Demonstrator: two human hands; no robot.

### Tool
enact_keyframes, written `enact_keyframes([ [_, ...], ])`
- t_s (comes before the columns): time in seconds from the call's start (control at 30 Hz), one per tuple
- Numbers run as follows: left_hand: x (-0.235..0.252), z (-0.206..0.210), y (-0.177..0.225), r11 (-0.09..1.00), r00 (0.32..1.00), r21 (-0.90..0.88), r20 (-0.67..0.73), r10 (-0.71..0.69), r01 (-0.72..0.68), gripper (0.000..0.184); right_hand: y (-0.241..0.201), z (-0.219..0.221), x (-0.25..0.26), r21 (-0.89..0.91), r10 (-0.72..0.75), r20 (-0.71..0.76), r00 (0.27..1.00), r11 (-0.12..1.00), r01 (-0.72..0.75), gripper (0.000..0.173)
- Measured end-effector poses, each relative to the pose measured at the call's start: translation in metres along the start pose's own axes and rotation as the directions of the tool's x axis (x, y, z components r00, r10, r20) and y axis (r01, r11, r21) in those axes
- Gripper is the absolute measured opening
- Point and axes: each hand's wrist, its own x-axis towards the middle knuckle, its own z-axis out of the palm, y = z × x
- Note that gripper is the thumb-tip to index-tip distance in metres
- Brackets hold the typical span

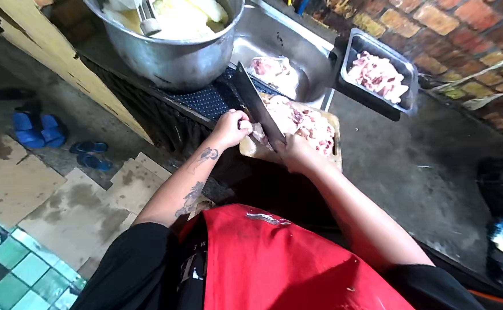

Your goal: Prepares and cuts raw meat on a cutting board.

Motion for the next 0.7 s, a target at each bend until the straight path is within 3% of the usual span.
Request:
enact_keyframes([
  [0.1, -0.003, 0.0, -0.007, 0.997, 0.999, -0.062, -0.012, 0.041, -0.042, 0.029, 0.019, -0.002, -0.029, 0.013, 0.094, 0.075, 0.993, 0.995, -0.095, 0.034],
  [0.23, -0.01, 0.006, -0.02, 0.975, 0.989, -0.174, -0.062, 0.131, -0.14, 0.029, 0.009, -0.006, 0.003, 0.024, 0.059, 0.069, 0.996, 0.998, -0.061, 0.037],
  [0.37, -0.026, -0.008, -0.012, 0.957, 0.997, -0.286, -0.071, 0.024, -0.044, 0.029, 0.009, -0.003, 0.014, 0.048, -0.031, 0.023, 0.999, 0.998, 0.03, 0.032],
  [0.43, -0.029, -0.033, 0.005, 0.942, 0.996, -0.336, -0.075, -0.048, 0.02, 0.03, 0.028, -0.001, -0.015, 0.081, 0.001, 0.015, 1.0, 0.997, -0.002, 0.032],
  [0.57, -0.021, -0.072, 0.051, 0.929, 0.997, -0.367, -0.049, -0.055, 0.034, 0.027, 0.091, -0.004, -0.088, 0.233, 0.04, 0.207, 0.978, 0.968, -0.089, 0.035],
  [0.63, 0.003, -0.072, 0.083, 0.91, 0.999, -0.414, -0.039, -0.01, -0.007, 0.025, 0.119, -0.004, -0.123, 0.371, 0.042, 0.165, 0.985, 0.923, -0.101, 0.033],
  [0.7, 0.04, -0.058, 0.122, 0.887, 0.997, -0.454, -0.05, 0.065, -0.081, 0.02, 0.141, 0.003, -0.153, 0.507, 0.051, 0.024, 0.998, 0.86, -0.056, 0.029],
])
